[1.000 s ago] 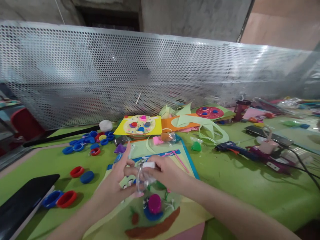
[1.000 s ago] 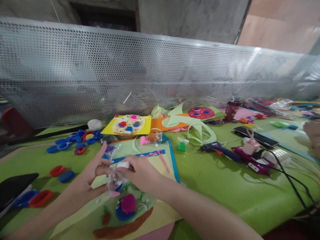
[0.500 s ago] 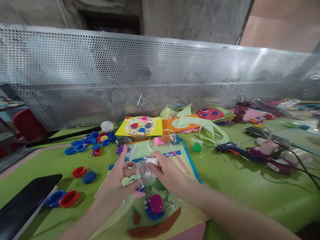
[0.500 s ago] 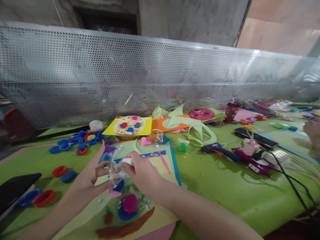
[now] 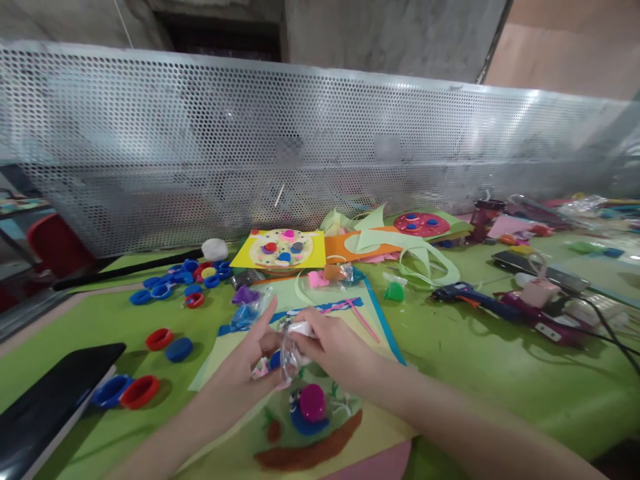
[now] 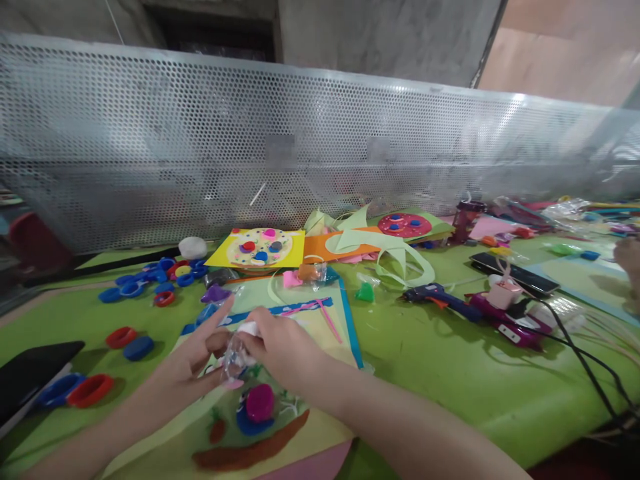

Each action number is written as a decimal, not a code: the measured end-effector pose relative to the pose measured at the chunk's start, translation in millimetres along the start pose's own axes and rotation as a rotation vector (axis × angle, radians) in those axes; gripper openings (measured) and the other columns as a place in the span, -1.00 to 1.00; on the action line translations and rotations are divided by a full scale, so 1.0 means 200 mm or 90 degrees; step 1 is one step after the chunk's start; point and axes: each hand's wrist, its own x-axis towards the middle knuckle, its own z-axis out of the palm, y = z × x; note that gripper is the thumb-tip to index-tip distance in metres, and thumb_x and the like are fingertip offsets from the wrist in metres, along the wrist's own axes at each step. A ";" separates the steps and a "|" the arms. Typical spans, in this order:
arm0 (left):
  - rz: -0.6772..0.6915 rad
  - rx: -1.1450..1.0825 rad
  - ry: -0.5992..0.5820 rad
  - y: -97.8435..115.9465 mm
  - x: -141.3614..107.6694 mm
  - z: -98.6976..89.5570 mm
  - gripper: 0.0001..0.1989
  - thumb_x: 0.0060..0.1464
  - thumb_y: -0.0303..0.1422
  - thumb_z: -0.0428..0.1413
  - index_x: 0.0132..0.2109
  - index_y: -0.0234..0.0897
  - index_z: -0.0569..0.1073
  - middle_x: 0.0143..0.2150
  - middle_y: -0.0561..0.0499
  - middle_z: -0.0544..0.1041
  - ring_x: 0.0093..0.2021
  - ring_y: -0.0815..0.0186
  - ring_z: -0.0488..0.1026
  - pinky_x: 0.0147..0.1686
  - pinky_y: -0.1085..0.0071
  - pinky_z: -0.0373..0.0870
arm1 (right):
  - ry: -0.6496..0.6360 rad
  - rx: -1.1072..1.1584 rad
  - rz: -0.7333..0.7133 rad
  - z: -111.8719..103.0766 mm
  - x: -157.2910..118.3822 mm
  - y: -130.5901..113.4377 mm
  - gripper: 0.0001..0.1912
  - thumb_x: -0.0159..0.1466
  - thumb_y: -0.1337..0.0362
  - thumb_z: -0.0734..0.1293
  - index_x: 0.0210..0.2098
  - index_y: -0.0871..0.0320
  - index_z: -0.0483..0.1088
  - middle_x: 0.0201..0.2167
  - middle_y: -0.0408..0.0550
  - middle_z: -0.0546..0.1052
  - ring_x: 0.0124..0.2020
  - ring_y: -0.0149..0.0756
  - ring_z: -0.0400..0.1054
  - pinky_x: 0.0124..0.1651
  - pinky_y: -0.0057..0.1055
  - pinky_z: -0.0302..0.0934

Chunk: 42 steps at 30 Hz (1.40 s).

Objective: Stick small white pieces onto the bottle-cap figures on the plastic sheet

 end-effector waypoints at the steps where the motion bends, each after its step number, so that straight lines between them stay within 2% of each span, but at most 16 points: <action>1: 0.000 -0.007 -0.013 0.00 0.00 -0.01 -0.12 0.05 -0.14 0.12 0.31 -0.14 -0.28 -0.24 -0.03 0.44 -0.20 0.16 0.38 -0.22 0.26 0.41 | 0.001 0.004 -0.010 -0.01 0.00 0.00 -0.90 0.28 0.25 0.18 -0.27 0.13 0.26 -0.54 -0.17 0.39 -0.56 -0.41 0.20 -0.56 -0.54 -0.13; 5: -0.004 0.003 -0.025 0.01 -0.02 -0.03 -0.13 0.06 -0.12 0.12 0.30 -0.16 -0.25 -0.21 -0.03 0.44 -0.16 0.17 0.36 -0.11 0.26 0.33 | 0.010 0.044 -0.043 -0.05 0.01 0.01 -0.88 0.27 0.21 0.20 -0.28 0.14 0.27 -0.61 -0.25 0.30 -0.60 -0.46 0.13 -0.56 -0.56 -0.12; 7: 0.009 0.009 0.024 0.03 -0.03 -0.03 -0.17 0.05 -0.12 0.11 0.30 -0.13 -0.20 -0.27 0.02 0.42 -0.19 0.20 0.35 -0.11 0.30 0.31 | 0.033 0.065 -0.043 -0.07 0.01 0.01 -0.85 0.26 0.19 0.20 -0.30 0.14 0.28 -0.63 -0.27 0.25 -0.61 -0.47 0.11 -0.57 -0.56 -0.11; 11: 0.051 0.119 0.142 0.05 -0.01 -0.03 -0.18 0.02 -0.21 0.12 0.30 -0.10 -0.18 -0.31 0.09 0.37 -0.24 0.26 0.32 -0.10 0.34 0.27 | 0.083 0.097 -0.034 -0.08 0.03 0.03 -0.84 0.25 0.17 0.20 -0.33 0.14 0.26 -0.62 -0.28 0.23 -0.60 -0.47 0.10 -0.56 -0.56 -0.10; 14: 0.060 0.141 0.157 0.03 0.00 -0.03 -0.17 0.00 -0.26 0.12 0.30 -0.10 -0.18 -0.27 0.07 0.41 -0.21 0.24 0.32 -0.13 0.34 0.30 | 0.069 0.108 -0.028 -0.06 0.03 0.03 -0.86 0.25 0.19 0.20 -0.31 0.13 0.24 -0.62 -0.28 0.23 -0.61 -0.47 0.09 -0.58 -0.55 -0.12; 17: 0.068 0.103 0.150 0.01 0.01 -0.03 -0.17 -0.01 -0.29 0.13 0.30 -0.06 -0.15 -0.19 0.04 0.45 -0.18 0.22 0.34 -0.21 0.35 0.39 | 0.055 0.114 -0.015 -0.04 0.03 0.03 -0.87 0.26 0.20 0.18 -0.29 0.13 0.23 -0.61 -0.28 0.24 -0.61 -0.47 0.09 -0.58 -0.55 -0.12; 21: 0.053 0.060 0.139 0.00 0.00 -0.01 -0.10 -0.04 -0.32 0.16 0.30 -0.02 -0.23 -0.22 0.04 0.46 -0.11 0.18 0.35 -0.28 0.38 0.44 | 0.047 0.098 -0.012 -0.02 0.02 0.03 -0.87 0.27 0.20 0.16 -0.28 0.14 0.24 -0.61 -0.26 0.26 -0.59 -0.45 0.13 -0.57 -0.55 -0.11; 25: 0.017 0.027 0.122 0.02 0.00 0.00 -0.09 -0.05 -0.30 0.17 0.30 -0.03 -0.23 -0.23 0.05 0.46 -0.22 0.22 0.39 -0.29 0.35 0.45 | 0.010 0.057 0.014 -0.03 0.01 0.00 -0.87 0.26 0.25 0.18 -0.22 0.15 0.26 -0.60 -0.24 0.29 -0.60 -0.44 0.13 -0.57 -0.55 -0.13; 29: 0.039 0.106 0.070 0.02 0.00 0.00 -0.14 -0.02 -0.29 0.15 0.31 -0.10 -0.17 -0.26 0.02 0.50 -0.22 0.18 0.41 -0.17 0.30 0.39 | -0.021 0.035 0.017 -0.03 0.00 -0.02 -0.88 0.26 0.29 0.18 -0.22 0.15 0.27 -0.56 -0.20 0.35 -0.60 -0.44 0.15 -0.57 -0.55 -0.13; 32: 0.075 0.180 0.040 0.00 0.00 -0.01 -0.19 -0.01 -0.32 0.14 0.30 -0.07 -0.12 -0.28 0.08 0.51 -0.19 0.19 0.41 -0.05 0.29 0.28 | -0.025 0.026 0.005 -0.03 -0.01 -0.03 -0.90 0.26 0.31 0.17 -0.23 0.14 0.27 -0.50 -0.15 0.41 -0.54 -0.41 0.21 -0.54 -0.54 -0.08; 37: 0.083 0.222 0.012 0.00 0.00 -0.01 -0.26 0.03 -0.37 0.07 0.29 -0.07 -0.12 -0.29 0.11 0.48 -0.26 0.25 0.39 -0.14 0.36 0.29 | -0.032 0.019 0.013 -0.04 -0.01 -0.04 -0.93 0.27 0.30 0.18 -0.30 0.15 0.27 -0.53 -0.17 0.38 -0.54 -0.41 0.20 -0.53 -0.54 -0.09; 39: 0.080 0.212 0.010 0.01 0.00 -0.01 -0.32 0.02 -0.38 0.06 0.26 -0.08 -0.02 -0.30 0.12 0.48 -0.26 0.25 0.40 -0.17 0.38 0.30 | -0.030 0.021 0.004 -0.04 0.00 -0.03 -0.93 0.26 0.29 0.19 -0.30 0.15 0.26 -0.55 -0.19 0.34 -0.54 -0.41 0.18 -0.53 -0.54 -0.10; 42: 0.076 0.211 0.004 0.05 -0.01 -0.01 -0.52 0.01 -0.37 0.07 0.12 -0.13 0.25 -0.31 0.05 0.50 -0.26 0.20 0.43 -0.24 0.38 0.35 | -0.010 0.038 -0.013 -0.03 0.01 -0.01 -0.92 0.26 0.27 0.19 -0.28 0.14 0.26 -0.56 -0.21 0.31 -0.54 -0.41 0.17 -0.52 -0.54 -0.09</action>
